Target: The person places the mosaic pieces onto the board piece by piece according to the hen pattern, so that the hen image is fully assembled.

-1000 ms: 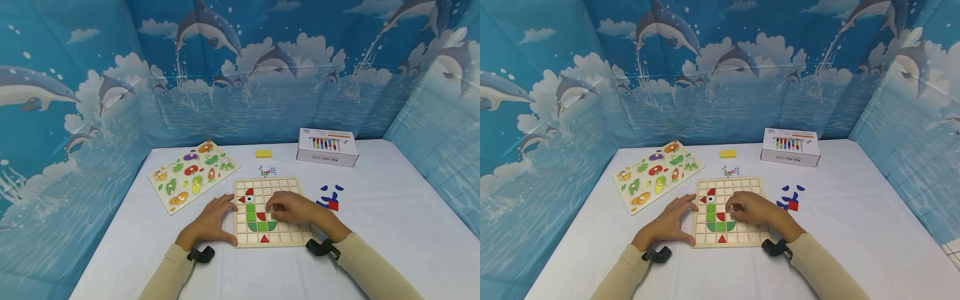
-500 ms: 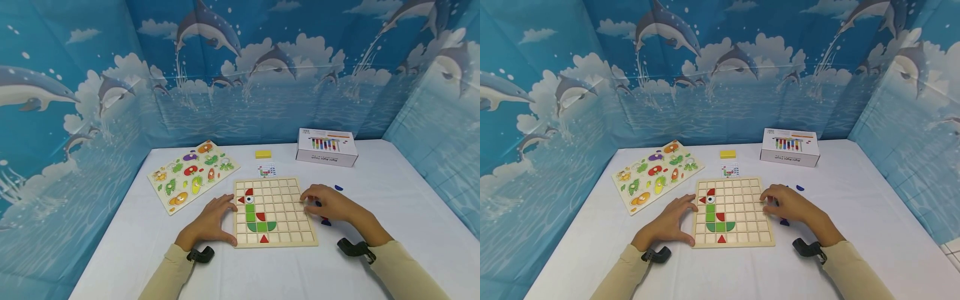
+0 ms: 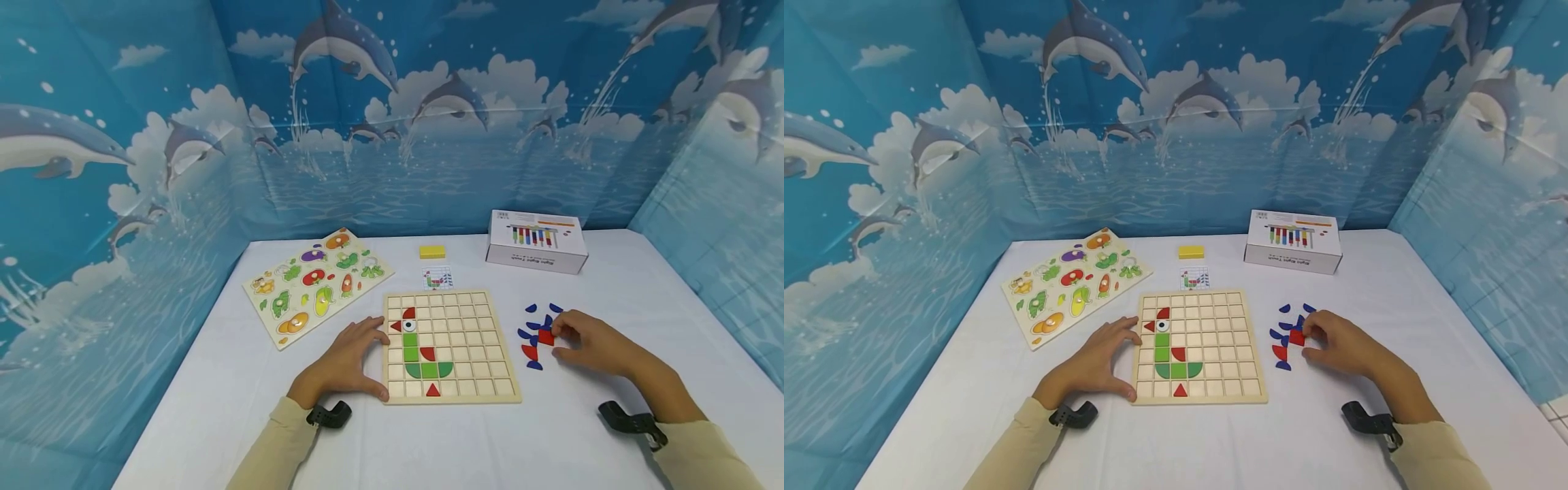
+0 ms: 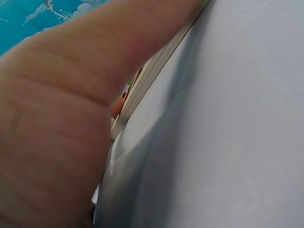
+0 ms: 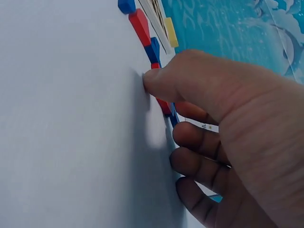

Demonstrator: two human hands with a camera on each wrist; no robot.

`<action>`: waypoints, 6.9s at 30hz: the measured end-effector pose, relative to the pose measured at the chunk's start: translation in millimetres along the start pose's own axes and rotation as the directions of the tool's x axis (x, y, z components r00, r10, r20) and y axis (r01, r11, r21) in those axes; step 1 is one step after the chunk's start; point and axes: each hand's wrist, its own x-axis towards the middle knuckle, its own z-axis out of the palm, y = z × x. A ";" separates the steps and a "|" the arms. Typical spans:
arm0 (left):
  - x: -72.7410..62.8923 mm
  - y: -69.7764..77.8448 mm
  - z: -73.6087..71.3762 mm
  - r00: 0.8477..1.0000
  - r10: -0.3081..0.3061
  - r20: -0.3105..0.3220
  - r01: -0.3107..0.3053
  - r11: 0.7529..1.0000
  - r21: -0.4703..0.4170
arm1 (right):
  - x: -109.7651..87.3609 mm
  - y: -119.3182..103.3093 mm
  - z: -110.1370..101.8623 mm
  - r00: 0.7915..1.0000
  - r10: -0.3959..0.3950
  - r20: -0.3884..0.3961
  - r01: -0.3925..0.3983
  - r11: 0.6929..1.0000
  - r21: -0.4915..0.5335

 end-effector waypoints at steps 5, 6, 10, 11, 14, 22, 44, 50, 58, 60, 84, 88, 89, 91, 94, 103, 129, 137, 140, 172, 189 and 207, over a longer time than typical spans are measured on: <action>0.7 0.1 -0.3 1.000 0.004 -0.003 -0.004 1.000 0.000 | -5.4 5.7 0.3 0.999 0.028 -0.020 -0.027 0.999 0.020; 0.7 0.0 -0.3 1.000 0.005 -0.003 -0.005 1.000 0.000 | -5.6 5.8 0.9 0.999 0.028 -0.023 -0.027 0.999 0.021; 0.9 -0.8 0.2 1.000 0.005 -0.005 -0.005 1.000 0.002 | -4.9 5.4 3.5 0.999 0.021 -0.039 -0.021 1.000 0.013; 0.9 -1.0 0.3 1.000 0.005 -0.005 -0.005 1.000 0.001 | -4.5 5.3 4.0 0.999 0.019 -0.041 -0.019 1.000 0.010; 1.1 -1.2 0.6 1.000 0.004 -0.004 -0.004 1.000 -0.004 | -3.7 5.3 4.8 0.999 0.021 -0.049 -0.021 1.000 0.001; 0.6 -1.8 0.8 1.000 0.012 -0.010 -0.012 1.000 -0.003 | -2.5 4.7 6.2 0.998 0.019 -0.054 -0.019 1.000 0.001; 0.7 -3.0 1.8 1.000 0.017 -0.012 -0.017 1.000 -0.002 | -5.4 0.1 5.0 0.998 0.033 -0.049 -0.031 0.999 0.035; 0.3 -3.1 1.9 1.000 0.015 -0.015 -0.015 1.000 -0.004 | -4.9 -1.0 4.6 0.996 0.017 -0.084 -0.014 0.999 0.036; 0.4 -2.9 1.7 1.000 0.011 -0.014 -0.011 1.000 -0.005 | -1.2 -5.2 3.7 0.985 -0.101 -0.138 0.104 0.994 0.016; 0.5 -2.9 1.6 1.000 0.009 -0.014 -0.010 1.000 -0.006 | 0.7 -7.4 3.8 0.982 -0.120 -0.147 0.123 0.992 0.006; 1.1 -1.8 0.9 1.000 0.021 -0.016 -0.021 1.000 -0.010 | 60.3 -71.2 28.3 0.958 -0.283 -0.038 0.285 0.947 0.148; 1.7 -1.7 1.2 1.000 0.019 -0.013 -0.019 1.000 -0.001 | 68.4 -84.5 34.9 0.949 -0.316 -0.005 0.313 0.938 0.149; 1.7 -1.4 1.0 1.000 0.018 -0.012 -0.018 1.000 -0.002 | 69.9 -87.5 36.2 0.946 -0.323 0.004 0.319 0.936 0.147; 1.9 -0.9 0.3 1.000 0.017 -0.013 -0.017 1.000 -0.002 | 72.7 -93.5 38.9 0.940 -0.340 0.015 0.335 0.931 0.144; 2.1 0.1 -1.1 1.000 0.017 -0.016 -0.017 1.000 -0.007 | 75.8 -102.0 42.8 0.930 -0.366 0.033 0.358 0.922 0.146; 1.7 -0.6 0.0 1.000 0.018 -0.010 -0.018 1.000 0.000 | 81.4 -115.7 54.9 0.926 -0.355 0.132 0.345 0.934 0.092; 1.2 -2.6 1.2 1.000 0.023 -0.011 -0.023 1.000 -0.005 | 77.2 -121.3 54.3 0.918 -0.355 0.178 0.344 0.935 0.090; 1.2 -2.1 0.2 1.000 0.023 -0.012 -0.023 1.000 -0.009 | 76.5 -120.4 52.9 0.913 -0.370 0.169 0.357 0.928 0.104; 1.1 -1.8 0.0 1.000 0.024 -0.013 -0.024 1.000 -0.010 | 76.3 -119.9 52.6 0.911 -0.376 0.170 0.361 0.926 0.113; 0.1 3.4 -3.4 1.000 0.017 -0.003 -0.017 1.000 -0.010 | 63.2 -88.7 32.1 0.931 -0.345 0.121 0.309 0.920 0.242; 1.3 -0.8 0.6 1.000 0.013 -0.013 -0.013 1.000 -0.009 | 11.3 -25.5 -0.1 0.989 -0.136 0.052 0.133 0.989 0.072; 0.6 0.2 1.3 1.000 0.001 -0.009 -0.001 1.000 -0.009 | 4.3 -20.5 2.2 0.991 -0.091 0.093 0.077 0.988 0.136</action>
